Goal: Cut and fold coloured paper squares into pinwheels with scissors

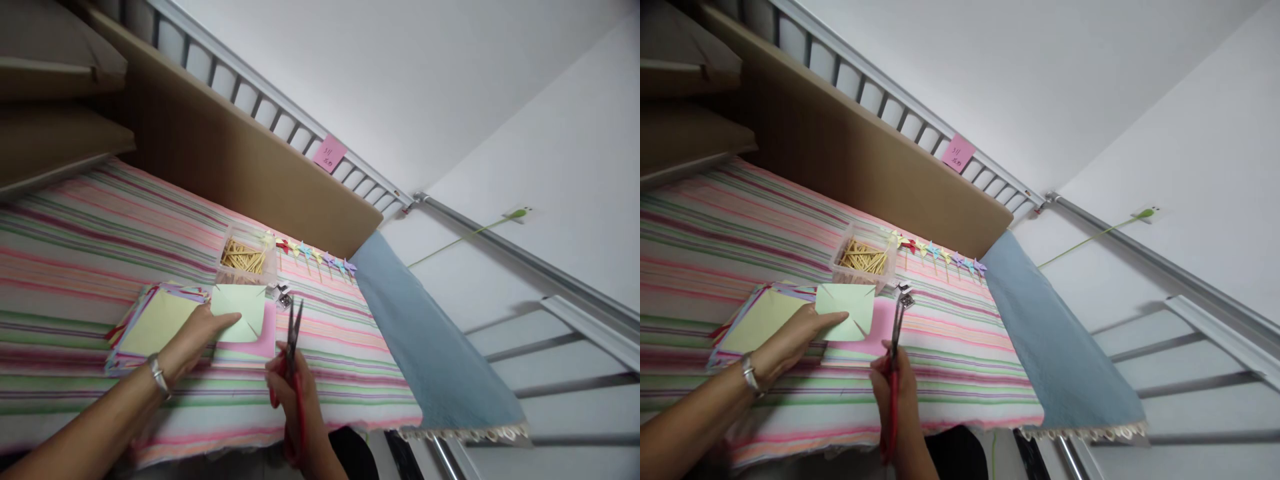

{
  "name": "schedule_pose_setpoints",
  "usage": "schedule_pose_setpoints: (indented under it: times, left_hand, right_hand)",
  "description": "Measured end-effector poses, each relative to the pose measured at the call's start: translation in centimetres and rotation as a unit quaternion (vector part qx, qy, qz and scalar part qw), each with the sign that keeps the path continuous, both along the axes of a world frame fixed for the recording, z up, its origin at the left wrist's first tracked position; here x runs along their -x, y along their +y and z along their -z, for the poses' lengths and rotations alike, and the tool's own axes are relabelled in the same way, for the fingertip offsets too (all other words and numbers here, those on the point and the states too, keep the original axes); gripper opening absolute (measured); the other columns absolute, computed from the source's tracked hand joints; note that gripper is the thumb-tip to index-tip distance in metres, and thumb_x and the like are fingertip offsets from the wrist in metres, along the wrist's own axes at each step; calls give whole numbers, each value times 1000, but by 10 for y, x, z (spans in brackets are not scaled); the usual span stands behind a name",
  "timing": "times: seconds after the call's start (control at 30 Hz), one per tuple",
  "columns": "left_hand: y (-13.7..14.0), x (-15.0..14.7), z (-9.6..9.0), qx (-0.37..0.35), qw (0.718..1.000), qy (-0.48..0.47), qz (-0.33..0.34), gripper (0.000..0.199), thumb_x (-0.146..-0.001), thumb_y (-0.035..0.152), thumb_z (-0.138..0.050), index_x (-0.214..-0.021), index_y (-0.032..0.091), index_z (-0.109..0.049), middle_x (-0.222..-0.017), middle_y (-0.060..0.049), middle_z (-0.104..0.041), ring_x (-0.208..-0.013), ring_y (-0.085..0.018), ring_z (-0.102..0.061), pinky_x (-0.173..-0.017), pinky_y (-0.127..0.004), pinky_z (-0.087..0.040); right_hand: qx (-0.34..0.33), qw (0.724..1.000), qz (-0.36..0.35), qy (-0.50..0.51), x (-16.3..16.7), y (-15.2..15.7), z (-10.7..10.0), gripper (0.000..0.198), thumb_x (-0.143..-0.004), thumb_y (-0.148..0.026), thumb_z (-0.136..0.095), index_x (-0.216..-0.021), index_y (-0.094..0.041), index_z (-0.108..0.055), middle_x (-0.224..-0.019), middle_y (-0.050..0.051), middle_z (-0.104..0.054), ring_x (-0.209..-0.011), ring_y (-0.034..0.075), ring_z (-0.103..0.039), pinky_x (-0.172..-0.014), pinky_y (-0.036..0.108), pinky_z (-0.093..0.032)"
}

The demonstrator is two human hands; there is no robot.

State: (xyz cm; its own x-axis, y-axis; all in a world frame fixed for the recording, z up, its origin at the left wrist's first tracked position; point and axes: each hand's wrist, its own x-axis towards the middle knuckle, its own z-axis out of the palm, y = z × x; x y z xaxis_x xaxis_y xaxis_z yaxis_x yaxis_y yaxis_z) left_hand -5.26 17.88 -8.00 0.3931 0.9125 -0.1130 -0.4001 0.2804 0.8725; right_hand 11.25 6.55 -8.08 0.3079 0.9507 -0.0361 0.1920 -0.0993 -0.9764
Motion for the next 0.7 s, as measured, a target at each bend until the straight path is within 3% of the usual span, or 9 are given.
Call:
schedule_pose_setpoints:
  times: [0.2,0.33,0.7]
  left_hand:
    - [4,9,-3,-17,998,11,58,44,-63,29,-68,-103,12,-64,-89,-7,-72,-84,-26,-64,-82,-35,-45]
    - [2,10,-6,-12,994,14,105,45,-62,26,-67,-105,14,-63,-86,-6,-72,-81,-25,-64,-79,-34,-46]
    - [1,11,-4,-14,989,25,144,44,-66,21,-63,-109,13,-60,-72,-3,-70,-65,-20,-62,-72,-33,-46]
  right_hand:
    - [131,983,-122,-36,-6,-37,-10,41,-71,-41,-60,-103,-15,-57,-60,-3,-50,-44,6,-40,-40,18,-31]
    - [144,981,-123,-46,-9,-48,-6,45,-69,-50,-59,-97,-15,-60,-51,-6,-40,-40,5,-33,-38,18,-27]
    - [193,976,-94,-36,-2,-47,-5,40,-64,-42,-65,-93,-15,-63,-52,-7,-37,-43,6,-37,-41,19,-27]
